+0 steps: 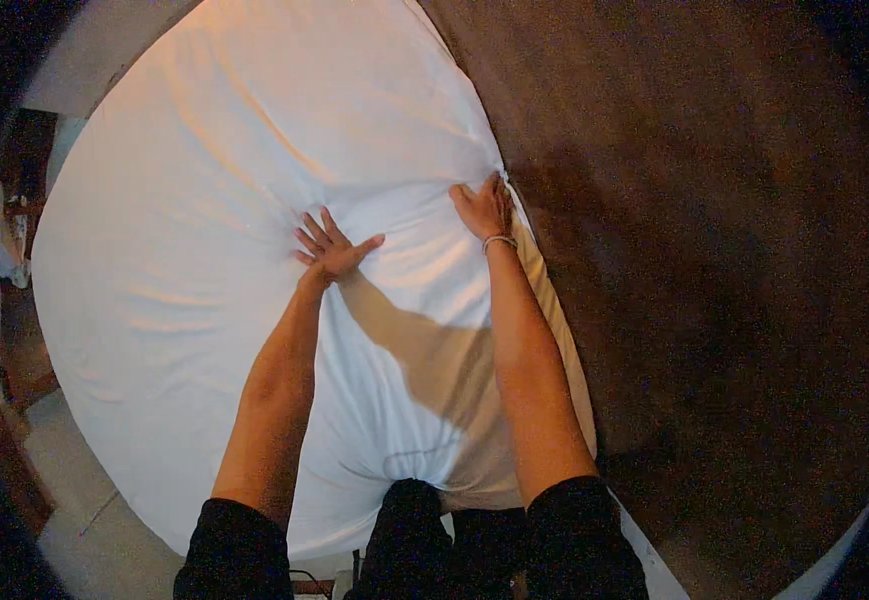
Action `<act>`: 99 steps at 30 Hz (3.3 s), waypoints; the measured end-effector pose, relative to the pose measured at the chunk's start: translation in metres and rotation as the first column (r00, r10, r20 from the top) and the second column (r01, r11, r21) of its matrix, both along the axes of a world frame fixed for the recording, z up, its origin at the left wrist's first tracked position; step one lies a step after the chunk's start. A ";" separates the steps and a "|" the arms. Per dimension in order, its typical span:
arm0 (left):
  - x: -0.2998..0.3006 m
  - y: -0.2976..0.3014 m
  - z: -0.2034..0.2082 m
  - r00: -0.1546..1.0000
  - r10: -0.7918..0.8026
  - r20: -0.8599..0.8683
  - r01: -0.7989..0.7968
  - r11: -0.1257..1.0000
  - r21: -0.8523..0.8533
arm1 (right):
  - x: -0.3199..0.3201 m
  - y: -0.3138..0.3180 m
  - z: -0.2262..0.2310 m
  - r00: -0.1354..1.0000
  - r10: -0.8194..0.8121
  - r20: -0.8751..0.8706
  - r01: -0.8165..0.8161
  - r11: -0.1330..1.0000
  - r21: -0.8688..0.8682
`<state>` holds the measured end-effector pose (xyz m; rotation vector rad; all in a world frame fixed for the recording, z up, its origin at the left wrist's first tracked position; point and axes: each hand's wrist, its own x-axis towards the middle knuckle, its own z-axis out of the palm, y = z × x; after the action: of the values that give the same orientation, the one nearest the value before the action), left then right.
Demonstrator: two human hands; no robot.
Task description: The person spreads a white fitted sheet over a mattress, tucking the corners and smoothing the fabric. They move around the bed to adjust the sheet on all sides, ensuring it is tight and wrinkle-free. The person also briefly moves a wooden nightstand to access the corner of the mattress.
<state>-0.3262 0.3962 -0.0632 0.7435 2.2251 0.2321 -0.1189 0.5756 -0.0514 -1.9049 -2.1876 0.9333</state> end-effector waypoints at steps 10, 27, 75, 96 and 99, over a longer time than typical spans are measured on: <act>-0.014 0.020 -0.004 0.992 -0.045 0.119 0.068 0.978 -0.199 | -0.077 0.095 0.062 0.999 0.015 -0.032 -0.010 0.989 0.150; -0.009 0.008 -0.018 1.000 -0.023 0.003 0.023 0.998 -0.060 | -0.118 0.092 0.019 0.920 0.239 -0.311 -0.088 0.898 0.430; -0.047 0.007 -0.022 0.994 0.028 0.105 -0.011 0.987 -0.161 | -0.094 0.134 0.038 0.981 0.009 -0.194 -0.105 0.865 -0.490; -0.045 0.002 -0.030 0.997 0.017 0.077 -0.007 0.990 -0.138 | -0.097 0.042 0.029 0.999 -0.015 -0.029 0.030 0.753 0.657; -0.044 0.003 -0.025 0.995 0.020 0.101 -0.006 0.991 -0.132 | -0.101 0.055 0.009 0.994 -0.099 -0.041 0.107 0.873 0.475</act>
<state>-0.3703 0.3989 -0.0883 0.6319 2.1264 0.1255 -0.2195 0.6303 -0.0420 -1.7374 -2.0333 0.3372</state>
